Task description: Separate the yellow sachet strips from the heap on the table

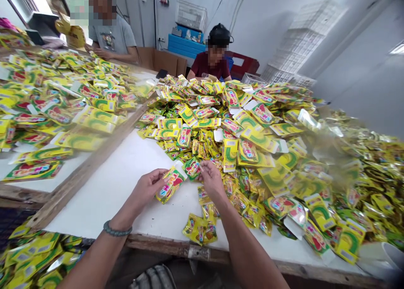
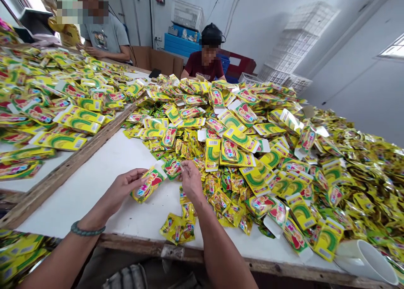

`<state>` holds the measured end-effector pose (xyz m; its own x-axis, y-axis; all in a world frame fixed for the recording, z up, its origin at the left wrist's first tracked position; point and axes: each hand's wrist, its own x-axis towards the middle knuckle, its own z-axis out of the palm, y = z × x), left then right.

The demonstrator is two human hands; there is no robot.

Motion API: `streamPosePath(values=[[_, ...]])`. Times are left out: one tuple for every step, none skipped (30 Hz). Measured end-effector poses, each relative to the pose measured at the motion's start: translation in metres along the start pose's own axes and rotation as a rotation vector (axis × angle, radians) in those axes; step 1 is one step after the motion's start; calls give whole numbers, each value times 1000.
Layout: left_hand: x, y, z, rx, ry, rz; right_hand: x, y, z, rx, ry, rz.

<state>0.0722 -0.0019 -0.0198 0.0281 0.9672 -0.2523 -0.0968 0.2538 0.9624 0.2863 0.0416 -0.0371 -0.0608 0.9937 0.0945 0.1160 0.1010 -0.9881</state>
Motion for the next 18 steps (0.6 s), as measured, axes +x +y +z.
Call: streamPosePath(values=[[-2, 1, 0, -1, -28, -8, 0, 0, -2, -5, -12, 4], [-3, 2, 0, -7, -54, -18, 0, -1, -4, -50, -22, -15], [-4, 2, 1, -15, -78, -30, 0, -3, -7, -127, -32, -56], [-6, 3, 1, -26, -101, -44, -1, -6, -9, -224, -48, -117], [-7, 4, 2, -35, -117, -63, -2, -9, -12, -328, -79, -191], [-8, 5, 2, -40, -129, -85, -3, -12, -14, -429, -123, -266], [-9, 6, 2, -40, -137, -109, -5, -15, -16, -520, -175, -332], [-9, 6, 3, -36, -143, -133, -6, -17, -17, -602, -228, -384], [-10, 6, 3, -30, -150, -155, -8, -19, -18, -675, -277, -418], [-10, 6, 4, -21, -160, -172, -9, -21, -18, -738, -321, -438], [-10, 5, 5, -10, -175, -184, -10, -22, -18, -784, -356, -446], [-11, 4, 5, 2, -191, -193, -12, -23, -17, -807, -382, -447], [-10, 3, 6, 14, -206, -200, -13, -24, -16, -804, -403, -441], [-10, 3, 7, 21, -214, -206, -13, -25, -16, -780, -410, -429], [-10, 3, 9, 21, -218, -215, -14, -26, -15, -740, -407, -411], [-10, 3, 10, 14, -218, -228, -14, -27, -15, -694, -394, -390], [-10, 4, 10, 5, -215, -242, -13, -28, -16, -648, -377, -366], [-10, 5, 11, -1, -212, -254, -13, -29, -17, -608, -365, -341]])
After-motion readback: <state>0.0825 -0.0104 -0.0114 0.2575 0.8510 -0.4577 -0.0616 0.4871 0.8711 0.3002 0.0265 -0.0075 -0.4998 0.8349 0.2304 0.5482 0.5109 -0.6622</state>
